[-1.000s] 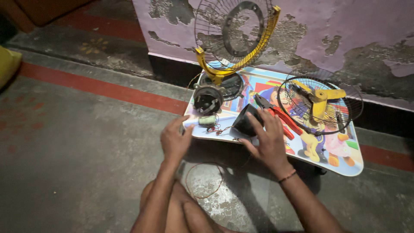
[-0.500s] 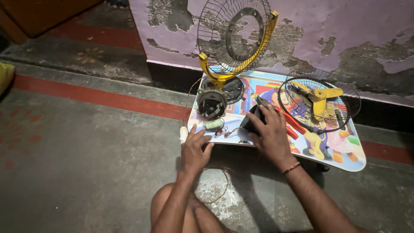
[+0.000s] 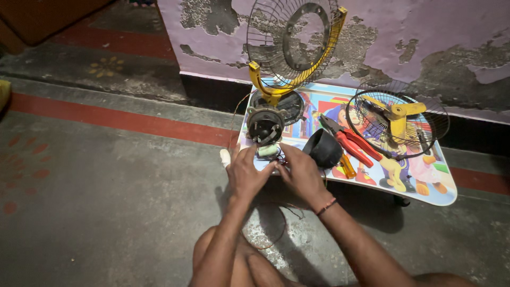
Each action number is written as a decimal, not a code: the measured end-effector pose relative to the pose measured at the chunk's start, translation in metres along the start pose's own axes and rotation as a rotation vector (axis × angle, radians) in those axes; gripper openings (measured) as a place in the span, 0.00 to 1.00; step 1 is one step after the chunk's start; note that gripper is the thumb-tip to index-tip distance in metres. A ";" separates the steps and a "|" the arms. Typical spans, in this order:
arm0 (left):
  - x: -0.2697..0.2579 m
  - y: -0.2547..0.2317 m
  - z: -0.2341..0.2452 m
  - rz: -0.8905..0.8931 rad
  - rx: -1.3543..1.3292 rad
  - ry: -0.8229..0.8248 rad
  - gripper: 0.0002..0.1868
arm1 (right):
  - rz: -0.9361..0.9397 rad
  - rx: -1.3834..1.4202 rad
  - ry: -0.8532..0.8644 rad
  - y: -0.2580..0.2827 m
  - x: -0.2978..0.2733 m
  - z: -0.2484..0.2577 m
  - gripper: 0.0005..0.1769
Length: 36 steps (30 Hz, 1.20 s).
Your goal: The person disassembles the motor housing of a yellow electric fan using a screwdriver and pliers. They remove screws, open the casing, and manipulate internal wires and components on a small table.
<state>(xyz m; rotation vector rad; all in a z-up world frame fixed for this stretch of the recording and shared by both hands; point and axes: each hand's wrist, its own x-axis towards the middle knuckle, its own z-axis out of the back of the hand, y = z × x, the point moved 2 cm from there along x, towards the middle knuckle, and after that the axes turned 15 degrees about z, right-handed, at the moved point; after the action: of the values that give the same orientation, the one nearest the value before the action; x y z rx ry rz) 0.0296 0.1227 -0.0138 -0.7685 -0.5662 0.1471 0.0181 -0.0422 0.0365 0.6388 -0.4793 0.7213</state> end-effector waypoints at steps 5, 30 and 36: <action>0.003 -0.001 -0.009 0.039 -0.017 -0.011 0.30 | -0.069 -0.012 0.048 -0.012 0.003 -0.017 0.37; -0.004 0.005 -0.006 -0.091 -0.160 -0.022 0.28 | -0.023 -0.191 0.053 -0.014 0.006 -0.020 0.33; -0.004 0.007 -0.002 -0.174 -0.173 0.060 0.30 | -0.102 -0.211 0.121 -0.008 -0.002 -0.020 0.29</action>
<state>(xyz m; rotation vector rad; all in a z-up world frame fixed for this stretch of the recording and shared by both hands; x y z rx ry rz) 0.0276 0.1251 -0.0217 -0.8836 -0.5912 -0.0867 0.0262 -0.0342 0.0185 0.4164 -0.4023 0.5999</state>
